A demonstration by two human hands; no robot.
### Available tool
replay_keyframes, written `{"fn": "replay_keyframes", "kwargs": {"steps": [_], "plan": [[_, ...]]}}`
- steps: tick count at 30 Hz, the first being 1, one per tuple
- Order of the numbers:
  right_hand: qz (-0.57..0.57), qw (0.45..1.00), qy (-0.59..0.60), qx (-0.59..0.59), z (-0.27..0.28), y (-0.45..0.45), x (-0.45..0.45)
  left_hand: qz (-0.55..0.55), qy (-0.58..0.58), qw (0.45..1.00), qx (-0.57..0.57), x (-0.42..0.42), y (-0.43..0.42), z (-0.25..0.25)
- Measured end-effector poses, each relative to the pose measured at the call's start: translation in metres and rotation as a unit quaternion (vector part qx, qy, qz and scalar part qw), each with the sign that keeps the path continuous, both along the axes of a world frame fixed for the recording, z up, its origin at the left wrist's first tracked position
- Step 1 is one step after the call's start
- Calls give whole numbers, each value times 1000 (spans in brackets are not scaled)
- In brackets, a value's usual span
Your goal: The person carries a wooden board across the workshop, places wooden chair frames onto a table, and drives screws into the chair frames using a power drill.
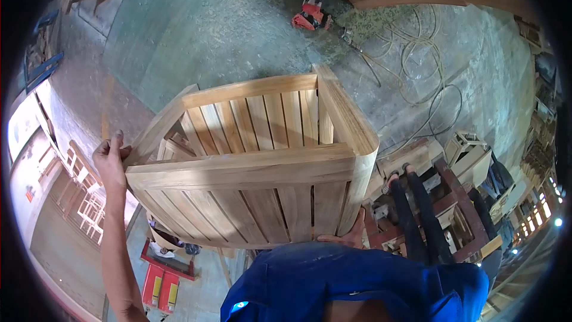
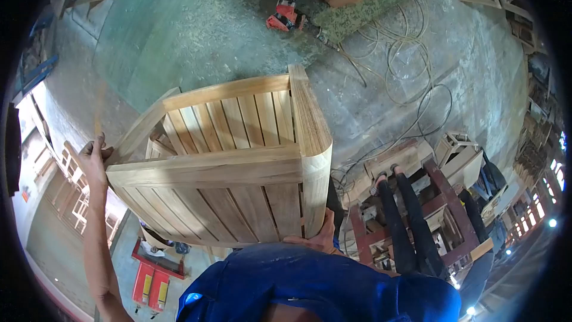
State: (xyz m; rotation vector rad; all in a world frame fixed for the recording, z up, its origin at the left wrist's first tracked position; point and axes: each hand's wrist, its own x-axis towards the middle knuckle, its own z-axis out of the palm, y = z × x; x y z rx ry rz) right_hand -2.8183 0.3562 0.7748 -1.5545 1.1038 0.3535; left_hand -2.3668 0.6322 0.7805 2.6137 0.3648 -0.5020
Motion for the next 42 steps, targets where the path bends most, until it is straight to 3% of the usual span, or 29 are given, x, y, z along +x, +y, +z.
{"fn": "replay_keyframes", "kwargs": {"steps": [4, 6, 9, 12, 13, 17, 20, 21, 22, 23, 26, 27, 28, 29, 32, 34, 37, 39, 41, 42], "plan": [[3, 1000, 20, 10, 9, -8, -4, -1, 11, 999, 39, 9, -13, 1], [0, 1000, 26, 8, -2, -10, 2, 44, 40, 998, -29, 15, 15, -11], [-21, 999, 43, 21, -5, -2, 4, 86, 3, 996, -20, 6, -7, -10], [-11, 1000, 15, 8, -9, -2, -2, 45, 17, 999, 3, 11, -3, -5], [-11, 1000, 5, 7, -12, 0, -3, 5, -6, 998, 59, 14, -1, -3], [-21, 996, -85, 13, 11, 3, 31, -10, -78, 997, 1, 12, 5, 4], [-12, 994, -96, 40, -3, 0, 17, 17, -172, 982, -80, -12, 26, 7], [-3, 994, -102, 38, 3, 4, 22, 51, -260, 951, -157, -24, 39, 4], [-66, 987, -139, 50, 6, 9, 29, 81, -347, 905, -234, -31, 49, -1], [-132, 974, -174, 61, 10, 15, 33, 54, -326, 926, -184, -55, 61, 5], [-128, 974, -185, 22, -3, 12, 48, -20, -258, 962, -81, -153, 127, -20], [-116, 978, -173, 17, -1, 13, 60, 1, -164, 981, -100, -170, 127, 4], [-113, 976, -181, 32, 3, 15, 80, 22, -64, 991, -115, -178, 125, 28], [-108, 977, -178, 39, 11, 21, 107, 20, -63, 990, -121, -171, 136, 27], [-45, 981, -185, 36, 17, 31, 208, 39, -205, 972, -106, -118, 168, 7], [10, 975, -217, 42, 14, 31, 290, 79, -190, 978, -16, -71, 171, 17], [78, 977, -194, 39, -23, 7, 414, 100, -194, 976, -22, -2, 171, 6], [140, 970, -189, -56, 5, 11, 474, 133, -202, 970, -36, 35, 168, -10], [34, 926, -313, -207, -29, -8, 526, 90, -266, 959, -28, 77, 172, -42], [36, 913, -322, -249, -17, -7, 533, 52, -323, 945, -19, 84, 172, -52]]}}
